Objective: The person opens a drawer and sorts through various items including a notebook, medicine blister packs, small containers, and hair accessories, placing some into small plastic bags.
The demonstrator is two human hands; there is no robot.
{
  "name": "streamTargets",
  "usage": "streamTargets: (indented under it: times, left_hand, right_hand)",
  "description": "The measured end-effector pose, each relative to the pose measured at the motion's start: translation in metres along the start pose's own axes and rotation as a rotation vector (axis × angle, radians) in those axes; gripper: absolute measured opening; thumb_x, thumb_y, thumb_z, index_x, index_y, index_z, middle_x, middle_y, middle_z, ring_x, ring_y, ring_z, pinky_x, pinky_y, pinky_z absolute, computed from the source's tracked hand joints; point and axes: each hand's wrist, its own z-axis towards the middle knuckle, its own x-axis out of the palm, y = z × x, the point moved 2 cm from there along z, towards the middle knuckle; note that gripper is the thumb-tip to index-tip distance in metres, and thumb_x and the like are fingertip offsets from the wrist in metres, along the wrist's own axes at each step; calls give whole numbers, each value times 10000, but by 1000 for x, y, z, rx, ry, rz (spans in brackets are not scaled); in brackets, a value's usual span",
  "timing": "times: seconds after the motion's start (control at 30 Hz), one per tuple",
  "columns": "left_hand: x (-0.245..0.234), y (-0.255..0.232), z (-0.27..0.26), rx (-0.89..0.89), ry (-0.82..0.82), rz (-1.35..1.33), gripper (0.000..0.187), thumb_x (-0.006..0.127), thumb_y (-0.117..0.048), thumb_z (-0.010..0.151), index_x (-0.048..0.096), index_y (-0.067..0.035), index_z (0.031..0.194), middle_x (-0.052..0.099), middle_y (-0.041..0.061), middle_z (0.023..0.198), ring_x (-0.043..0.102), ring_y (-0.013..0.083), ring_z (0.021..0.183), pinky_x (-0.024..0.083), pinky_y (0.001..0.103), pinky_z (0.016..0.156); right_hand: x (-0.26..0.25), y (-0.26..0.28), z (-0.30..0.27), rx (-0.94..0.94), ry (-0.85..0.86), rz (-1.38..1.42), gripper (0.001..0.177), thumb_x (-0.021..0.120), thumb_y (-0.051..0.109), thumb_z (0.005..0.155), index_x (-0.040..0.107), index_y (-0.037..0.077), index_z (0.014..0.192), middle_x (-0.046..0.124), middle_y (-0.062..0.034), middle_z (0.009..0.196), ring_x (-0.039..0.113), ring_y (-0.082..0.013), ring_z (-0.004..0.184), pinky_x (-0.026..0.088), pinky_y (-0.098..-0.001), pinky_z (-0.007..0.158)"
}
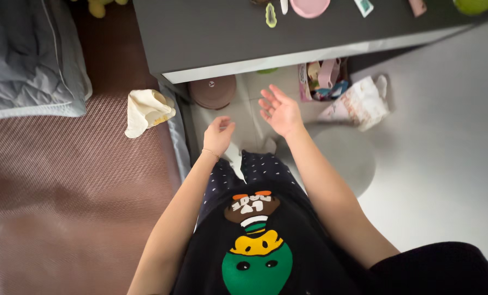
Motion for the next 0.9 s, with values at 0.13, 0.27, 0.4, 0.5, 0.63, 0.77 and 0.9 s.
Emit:
streamTargets:
  times: [0.13,0.27,0.4,0.5,0.63,0.77,0.9]
  left_hand:
    - [55,-39,10,174,-93,26,404,716,-301,899,680,-100,1247,754,103,1125,739,222,945,584,357,852]
    - [143,-95,28,198,-32,93,475,713,-305,883,632,-128,1316,654,132,1237,715,259,911,564,373,865]
    - [234,-135,50,209,11,63,512,720,-328,890,600,-133,1349,587,160,1341,703,260,978,553,374,905]
    - [278,-138,48,160,12,95,519,727,-337,867,621,-141,1336,584,166,1338,708,282,958,560,377,917]
    - [286,-127,57,111,36,154,547,739,-351,860,603,-129,1341,499,195,1403,622,332,1139,510,393,1005]
    - [279,-117,90,50,72,235,557,733,-387,860,602,-139,1341,491,197,1412,536,363,1264,458,412,1058]
    - [280,-113,131,276,86,380,527,732,-382,891,633,-118,1336,580,200,1367,502,403,1333,436,429,1122]
  right_hand:
    - [-19,67,0,12,-67,22,385,648,324,951,599,216,1317,678,9,1252,624,-195,1080,439,-405,956]
    - [-84,133,-2,-11,-144,49,329,631,327,959,603,207,1264,678,-7,1237,631,-208,1060,454,-410,940]
    - [-166,179,3,29,-166,80,307,622,340,973,576,204,1243,664,-19,1267,605,-221,1091,434,-433,960]
    - [-204,197,0,67,-257,56,346,608,326,965,599,191,1283,652,-20,1320,587,-230,1152,416,-444,1004]
    - [-221,213,11,89,-297,67,389,603,329,973,587,206,1342,618,-26,1364,572,-247,1210,396,-460,1041]
    - [-224,223,29,59,-290,84,439,595,328,982,557,211,1404,605,-38,1391,573,-268,1224,381,-478,1046]
    - [-224,220,47,21,-267,107,475,584,336,982,522,221,1438,601,-47,1411,579,-274,1234,372,-486,1066]
